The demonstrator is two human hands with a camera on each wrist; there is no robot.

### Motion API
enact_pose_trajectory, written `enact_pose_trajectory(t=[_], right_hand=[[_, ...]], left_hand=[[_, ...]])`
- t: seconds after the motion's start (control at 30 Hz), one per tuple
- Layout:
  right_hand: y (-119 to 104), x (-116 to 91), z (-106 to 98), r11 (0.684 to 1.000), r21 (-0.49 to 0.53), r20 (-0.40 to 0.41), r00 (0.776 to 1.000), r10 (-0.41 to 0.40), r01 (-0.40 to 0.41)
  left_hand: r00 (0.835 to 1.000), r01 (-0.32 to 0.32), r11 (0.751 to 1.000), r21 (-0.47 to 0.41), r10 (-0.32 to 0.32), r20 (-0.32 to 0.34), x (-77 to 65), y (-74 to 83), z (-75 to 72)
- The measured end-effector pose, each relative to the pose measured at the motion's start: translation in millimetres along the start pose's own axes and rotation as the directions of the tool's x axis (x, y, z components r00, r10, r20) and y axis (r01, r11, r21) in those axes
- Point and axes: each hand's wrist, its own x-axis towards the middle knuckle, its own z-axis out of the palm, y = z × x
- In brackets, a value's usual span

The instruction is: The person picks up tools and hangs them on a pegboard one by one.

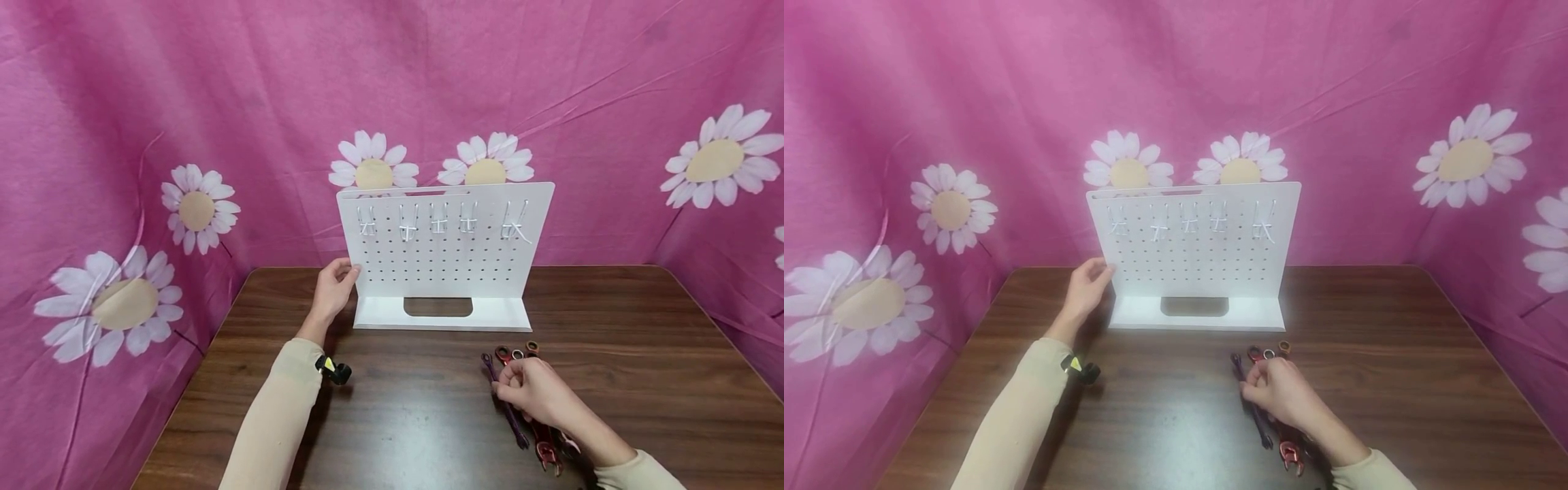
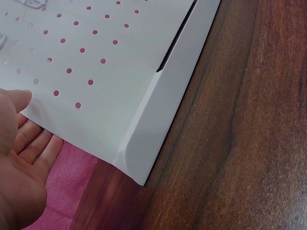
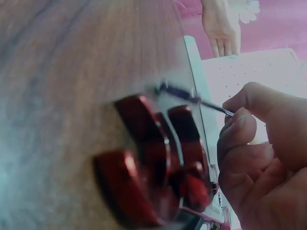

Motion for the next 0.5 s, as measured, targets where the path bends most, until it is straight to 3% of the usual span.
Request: enact_pose_trajectory(t=[0.23,0.5], right_hand=[[-3.0,3.1,-4.1,0.994,-0.051,-0.088,0.991,-0.105,0.1],[-9.2,9.7,-5.4,0.995,0.072,-0.141,0.988,-0.061,0.072]], left_hand=[[1.0,0.014,1.0,-0.004,-0.014,-0.005,0.0,-0.1,-0.6],[1.0,0.02,1.0,-0.024,-0.021,-0.014,1.8,0.3,-0.4]])
